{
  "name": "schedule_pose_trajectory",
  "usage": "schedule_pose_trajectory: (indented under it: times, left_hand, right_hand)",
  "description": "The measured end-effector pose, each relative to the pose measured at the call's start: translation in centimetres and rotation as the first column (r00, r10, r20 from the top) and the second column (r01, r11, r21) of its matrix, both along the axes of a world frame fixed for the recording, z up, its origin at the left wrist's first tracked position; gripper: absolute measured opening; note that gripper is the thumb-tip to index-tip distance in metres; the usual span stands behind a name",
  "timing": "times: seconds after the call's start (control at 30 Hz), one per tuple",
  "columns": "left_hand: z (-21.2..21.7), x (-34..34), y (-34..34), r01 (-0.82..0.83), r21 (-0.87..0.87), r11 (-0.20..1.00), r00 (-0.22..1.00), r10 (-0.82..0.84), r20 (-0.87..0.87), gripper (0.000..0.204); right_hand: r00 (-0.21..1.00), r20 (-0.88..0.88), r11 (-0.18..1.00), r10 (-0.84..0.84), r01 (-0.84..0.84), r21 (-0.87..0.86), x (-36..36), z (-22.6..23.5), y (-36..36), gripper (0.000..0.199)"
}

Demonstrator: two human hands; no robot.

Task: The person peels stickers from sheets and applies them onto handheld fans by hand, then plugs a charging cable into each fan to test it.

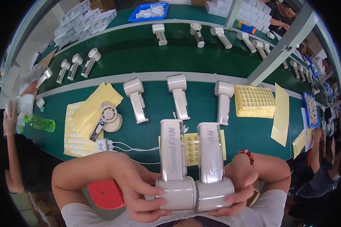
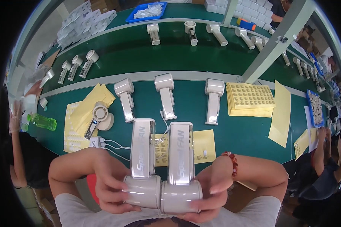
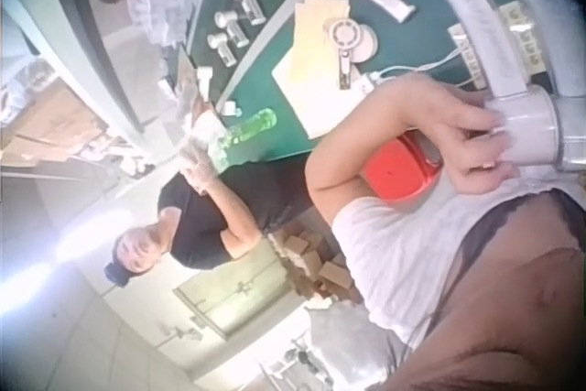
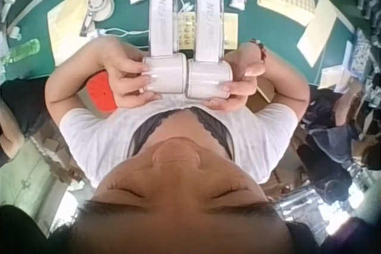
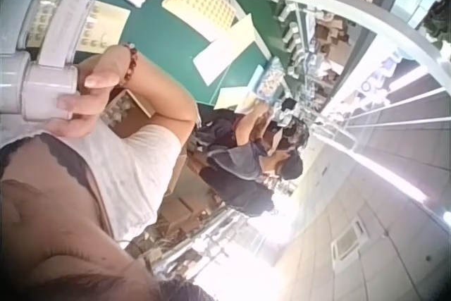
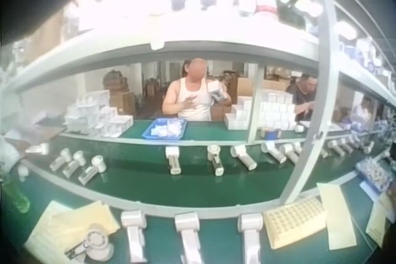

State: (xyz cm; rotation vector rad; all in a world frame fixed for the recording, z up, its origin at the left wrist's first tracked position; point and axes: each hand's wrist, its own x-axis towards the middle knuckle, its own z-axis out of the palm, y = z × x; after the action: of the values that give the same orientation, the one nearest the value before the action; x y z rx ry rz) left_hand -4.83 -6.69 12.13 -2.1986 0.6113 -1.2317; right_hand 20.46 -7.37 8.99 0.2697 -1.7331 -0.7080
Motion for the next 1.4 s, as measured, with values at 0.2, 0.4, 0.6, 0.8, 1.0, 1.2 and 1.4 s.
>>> schedule_pose_trajectory:
  times: [0.2, 0.4, 0.6, 0.8, 1.0, 1.2, 1.4]
  left_hand:
    - [3.0, -0.8, 0.8, -0.404, -0.913, 0.059, 0.861, 0.361, -0.358, 0.063]
    - [1.7, -0.2, 3.3, -0.285, -0.857, -0.429, 0.827, 0.343, -0.446, 0.062]
    - [3.1, 0.3, 3.2, -0.544, -0.734, -0.406, 0.613, 0.405, -0.678, 0.055]
    - [6.4, 3.2, 3.1, -0.83, -0.54, -0.141, 0.34, 0.639, -0.69, 0.046]
    - [6.9, 2.9, 5.3, -0.855, -0.49, -0.172, 0.354, 0.496, -0.793, 0.043]
    - [1.6, -1.6, 9.4, -0.684, -0.622, -0.381, 0.422, 0.489, -0.763, 0.049]
    - [-1.2, -1.3, 11.7, -0.64, -0.53, -0.556, 0.283, 0.471, -0.835, 0.056]
  right_hand:
    - [0.964, 0.246, 0.067, 0.1, 0.24, -0.969, 1.1, 3.6, 2.1, 0.065]
    - [0.935, -0.223, -0.619, 0.277, -0.004, -0.785, 0.7, 1.9, 5.5, 0.075]
    - [0.813, -0.506, -0.828, 0.288, -0.054, -0.558, 1.0, -1.5, 6.7, 0.083]
    - [0.529, -0.799, -0.889, 0.287, -0.163, -0.428, 0.2, -4.0, 6.3, 0.076]
    - [0.795, -0.533, -0.682, 0.29, -0.219, -0.698, 2.1, -2.3, 7.3, 0.074]
    - [0.998, -0.034, -0.443, 0.046, -0.01, -0.897, 3.8, 0.0, 10.0, 0.058]
    - [0.927, 0.369, -0.397, -0.073, 0.313, -0.863, 3.3, -1.2, 14.0, 0.052]
